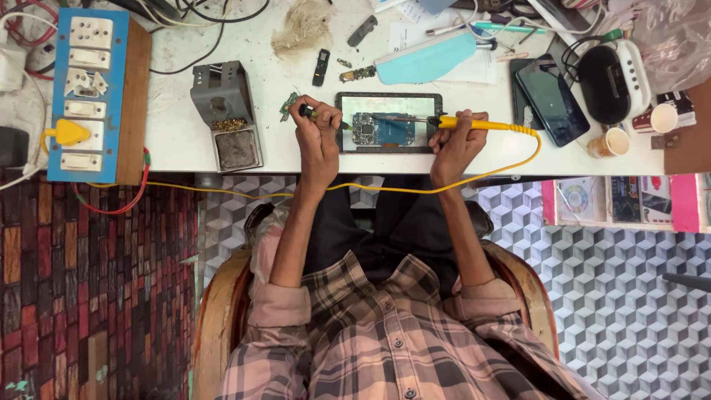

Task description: The person uses a soldering iron and solder wire to work on a circuit board placed on a tablet screen. They repeatedly apply heat and solder to specific points on the board while seated at a cluttered workbench.

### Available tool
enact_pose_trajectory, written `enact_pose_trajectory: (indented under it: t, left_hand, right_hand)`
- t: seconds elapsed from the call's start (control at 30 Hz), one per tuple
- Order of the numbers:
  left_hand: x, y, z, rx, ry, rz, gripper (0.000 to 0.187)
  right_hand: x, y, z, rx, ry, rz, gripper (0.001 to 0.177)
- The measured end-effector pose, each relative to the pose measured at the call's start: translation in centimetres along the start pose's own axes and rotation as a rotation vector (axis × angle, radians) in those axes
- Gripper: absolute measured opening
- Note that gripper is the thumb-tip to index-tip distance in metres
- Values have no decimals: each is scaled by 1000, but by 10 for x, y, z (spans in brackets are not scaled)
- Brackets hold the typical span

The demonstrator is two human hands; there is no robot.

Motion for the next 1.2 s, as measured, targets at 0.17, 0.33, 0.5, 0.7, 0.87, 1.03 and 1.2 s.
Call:
enact_pose_trajectory:
  t: [0.17, 0.33, 0.5, 0.7, 0.87, 1.03, 1.2]
  left_hand:
    - [-5, -3, 0, 3, -24, -8, 27]
    - [-4, -3, -3, 6, -31, 81, 28]
    - [-1, -3, -3, -7, -24, 48, 28]
    - [-5, -5, -2, 23, -44, 58, 28]
    - [-13, -7, -2, 42, -79, 108, 25]
    - [-12, -9, 4, 105, -77, 152, 24]
    - [-10, -12, 8, 117, -78, 141, 23]
  right_hand:
    - [-8, 8, 2, -121, -94, -31, 21]
    - [-12, 10, 2, -71, -85, 83, 21]
    - [-11, 9, 4, -95, -98, 109, 20]
    - [-4, 6, 2, -88, -72, 91, 19]
    - [-6, 8, 0, -104, -81, 79, 20]
    - [-2, 4, 0, -74, -33, 47, 21]
    - [0, 2, 1, -69, -46, 30, 22]
Point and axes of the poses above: each hand's wrist, its own z-axis towards the middle knuckle, its own y-axis out of the back of the hand, x = y × z, the point moved 10 cm from there along z, towards the middle knuckle, and after that the axes turned 4 degrees about -y, right-handed, at the moved point
